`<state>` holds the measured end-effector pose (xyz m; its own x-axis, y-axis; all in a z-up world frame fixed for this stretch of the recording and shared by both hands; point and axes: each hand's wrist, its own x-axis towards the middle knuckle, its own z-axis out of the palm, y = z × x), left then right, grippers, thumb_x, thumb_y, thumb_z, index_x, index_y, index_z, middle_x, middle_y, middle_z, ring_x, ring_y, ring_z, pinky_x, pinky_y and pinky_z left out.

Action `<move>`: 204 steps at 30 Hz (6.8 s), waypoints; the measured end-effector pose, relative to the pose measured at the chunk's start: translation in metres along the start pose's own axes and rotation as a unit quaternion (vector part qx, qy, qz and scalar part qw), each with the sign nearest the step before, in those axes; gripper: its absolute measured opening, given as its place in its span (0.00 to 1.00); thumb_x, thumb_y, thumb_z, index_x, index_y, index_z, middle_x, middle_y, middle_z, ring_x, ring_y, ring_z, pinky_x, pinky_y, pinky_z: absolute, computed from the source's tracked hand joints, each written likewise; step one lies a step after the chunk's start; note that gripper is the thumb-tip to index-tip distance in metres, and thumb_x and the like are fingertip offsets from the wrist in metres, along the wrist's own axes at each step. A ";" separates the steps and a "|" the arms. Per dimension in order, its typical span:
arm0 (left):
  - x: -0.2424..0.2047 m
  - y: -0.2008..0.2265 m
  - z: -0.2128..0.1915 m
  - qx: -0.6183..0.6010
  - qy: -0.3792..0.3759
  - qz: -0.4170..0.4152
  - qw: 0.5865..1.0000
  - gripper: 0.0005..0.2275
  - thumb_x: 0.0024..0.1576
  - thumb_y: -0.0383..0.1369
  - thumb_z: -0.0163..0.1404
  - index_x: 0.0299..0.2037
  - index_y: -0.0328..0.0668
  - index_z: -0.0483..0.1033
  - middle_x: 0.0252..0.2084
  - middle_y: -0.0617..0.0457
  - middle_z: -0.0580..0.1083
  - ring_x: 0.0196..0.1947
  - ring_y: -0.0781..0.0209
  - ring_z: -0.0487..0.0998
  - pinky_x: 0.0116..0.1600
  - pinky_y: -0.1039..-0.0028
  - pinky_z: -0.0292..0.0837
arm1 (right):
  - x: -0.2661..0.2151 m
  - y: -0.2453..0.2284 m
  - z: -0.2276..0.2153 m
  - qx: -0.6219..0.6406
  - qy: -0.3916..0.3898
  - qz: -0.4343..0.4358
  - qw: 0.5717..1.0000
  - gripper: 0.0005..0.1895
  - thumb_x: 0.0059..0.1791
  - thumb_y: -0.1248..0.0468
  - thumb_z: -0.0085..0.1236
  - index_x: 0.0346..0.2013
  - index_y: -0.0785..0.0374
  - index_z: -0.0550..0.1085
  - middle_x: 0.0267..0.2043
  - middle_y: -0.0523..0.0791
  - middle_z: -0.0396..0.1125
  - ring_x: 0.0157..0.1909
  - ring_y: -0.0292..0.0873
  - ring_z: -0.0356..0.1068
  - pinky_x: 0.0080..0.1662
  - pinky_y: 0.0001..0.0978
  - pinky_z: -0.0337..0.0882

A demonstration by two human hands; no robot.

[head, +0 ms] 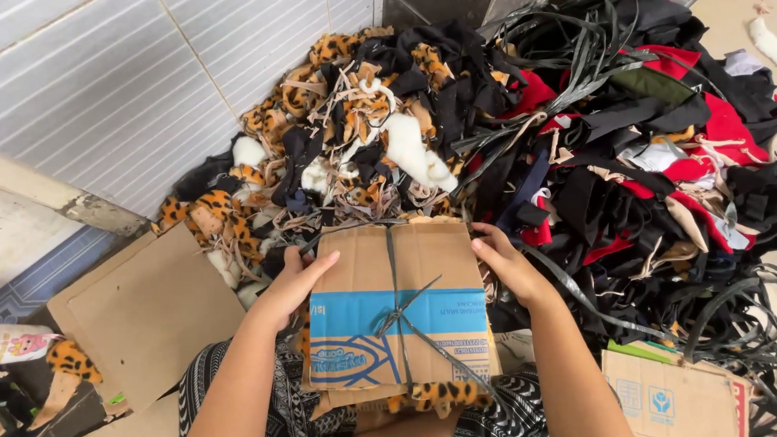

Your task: The person folds a leopard-print fabric and places it between two pieces of cardboard. They then wrap and tie the bundle with a black strap, securing it with a knot. The person repeats the process with another piece of fabric, folding and bundling it similarly.

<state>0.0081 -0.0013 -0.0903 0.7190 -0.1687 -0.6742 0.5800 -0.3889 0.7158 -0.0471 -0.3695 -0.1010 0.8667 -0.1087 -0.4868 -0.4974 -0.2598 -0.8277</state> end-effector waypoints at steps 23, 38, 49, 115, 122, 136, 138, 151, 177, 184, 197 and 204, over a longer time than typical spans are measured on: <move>-0.030 0.186 -0.012 0.149 0.307 0.532 0.775 0.20 0.67 0.48 0.49 0.40 0.38 0.61 0.32 0.47 0.60 0.38 0.41 0.69 0.47 0.54 0.66 | 0.045 -0.151 -0.054 -0.083 0.324 -0.439 0.834 0.14 0.57 0.64 0.62 0.57 0.53 0.77 0.44 0.43 0.72 0.45 0.41 0.69 0.54 0.34 0.69; 0.070 -0.091 0.062 -0.203 0.078 -0.069 0.974 0.32 0.62 0.46 0.44 0.70 0.39 0.44 0.68 0.37 0.50 0.66 0.40 0.52 0.65 0.46 0.51 | 0.054 0.086 0.052 -0.043 0.091 0.103 0.989 0.45 0.54 0.31 0.35 0.69 0.65 0.62 0.72 0.58 0.57 0.74 0.58 0.54 0.73 0.53 0.51; 0.042 -0.077 0.030 -0.097 0.239 0.150 0.954 0.15 0.68 0.45 0.42 0.47 0.39 0.60 0.40 0.41 0.70 0.46 0.47 0.72 0.54 0.56 0.65 | 0.032 0.060 0.019 -0.051 0.153 -0.127 0.979 0.30 0.62 0.43 0.29 0.37 0.57 0.76 0.38 0.50 0.70 0.47 0.53 0.69 0.54 0.45 0.68; 0.079 0.150 -0.013 -0.239 0.136 0.189 0.943 0.39 0.62 0.34 0.53 0.77 0.43 0.37 0.78 0.35 0.34 0.77 0.33 0.32 0.73 0.38 0.33 | 0.115 -0.150 0.046 0.050 0.188 -0.202 0.960 0.38 0.48 0.67 0.67 0.69 0.63 0.59 0.69 0.58 0.56 0.67 0.71 0.58 0.63 0.67 0.63; -0.062 0.168 -0.024 -0.110 0.221 0.451 0.858 0.19 0.61 0.33 0.51 0.61 0.39 0.65 0.46 0.50 0.72 0.42 0.63 0.75 0.46 0.75 0.74 | -0.015 -0.196 0.005 0.057 0.124 -0.381 0.914 0.34 0.52 0.74 0.56 0.70 0.66 0.55 0.66 0.60 0.58 0.65 0.60 0.62 0.63 0.53 0.66; -0.106 -0.019 0.086 -0.234 0.098 0.124 0.959 0.17 0.62 0.49 0.51 0.47 0.43 0.70 0.39 0.52 0.65 0.43 0.60 0.63 0.49 0.68 0.62 | -0.133 0.026 0.055 0.043 0.224 0.024 0.973 0.39 0.45 0.49 0.67 0.68 0.54 0.66 0.63 0.57 0.66 0.68 0.59 0.62 0.65 0.56 0.61; -0.098 -0.031 0.084 -0.073 0.137 0.132 0.979 0.26 0.59 0.53 0.51 0.61 0.47 0.65 0.64 0.38 0.67 0.63 0.38 0.69 0.65 0.52 0.64 | -0.141 0.013 0.070 0.063 0.202 0.050 0.976 0.39 0.47 0.47 0.66 0.70 0.53 0.64 0.67 0.58 0.63 0.72 0.61 0.57 0.67 0.60 0.58; -0.127 0.064 0.131 0.590 -0.090 0.217 0.773 0.43 0.54 0.59 0.51 0.77 0.65 0.42 0.80 0.53 0.31 0.76 0.30 0.27 0.69 0.28 0.19 | -0.063 0.076 -0.046 -0.263 0.244 -0.001 0.933 0.23 0.53 0.41 0.56 0.57 0.47 0.70 0.65 0.41 0.60 0.66 0.46 0.63 0.63 0.46 0.64; 0.118 -0.098 -0.037 -0.382 0.435 0.079 0.812 0.16 0.51 0.25 0.50 0.49 0.48 0.70 0.44 0.52 0.69 0.45 0.57 0.72 0.52 0.65 0.65 | -0.099 -0.103 0.046 -0.459 -0.076 0.118 0.877 0.46 0.42 0.44 0.69 0.72 0.27 0.58 0.70 0.42 0.62 0.66 0.45 0.69 0.63 0.37 0.72; 0.179 -0.180 -0.036 -0.385 0.406 -0.044 0.828 0.34 0.47 0.33 0.66 0.58 0.35 0.56 0.56 0.43 0.67 0.52 0.56 0.75 0.56 0.74 0.71 | -0.098 -0.109 0.050 -0.417 -0.046 0.142 0.896 0.50 0.35 0.50 0.76 0.69 0.32 0.62 0.61 0.35 0.72 0.55 0.42 0.75 0.55 0.32 0.73; 0.049 -0.091 -0.080 -0.156 0.528 0.008 0.835 0.31 0.61 0.35 0.58 0.70 0.46 0.52 0.70 0.36 0.48 0.72 0.34 0.48 0.71 0.41 0.44 | -0.108 -0.121 0.054 -0.389 -0.060 0.153 0.906 0.46 0.43 0.49 0.71 0.73 0.32 0.59 0.74 0.51 0.57 0.66 0.54 0.68 0.59 0.42 0.76; 0.195 -0.185 -0.042 -0.084 0.318 -0.058 0.943 0.40 0.53 0.51 0.61 0.71 0.49 0.53 0.64 0.44 0.67 0.62 0.46 0.71 0.63 0.51 0.67 | -0.111 -0.127 0.055 -0.369 -0.059 0.143 0.917 0.46 0.42 0.50 0.72 0.72 0.37 0.61 0.73 0.53 0.57 0.67 0.58 0.67 0.61 0.45 0.74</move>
<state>0.0571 0.0755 -0.3470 0.7005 0.4640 -0.5423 0.6824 -0.2128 0.6993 -0.0826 -0.2715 0.0429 0.6733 -0.1796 -0.7173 -0.5057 -0.8195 -0.2695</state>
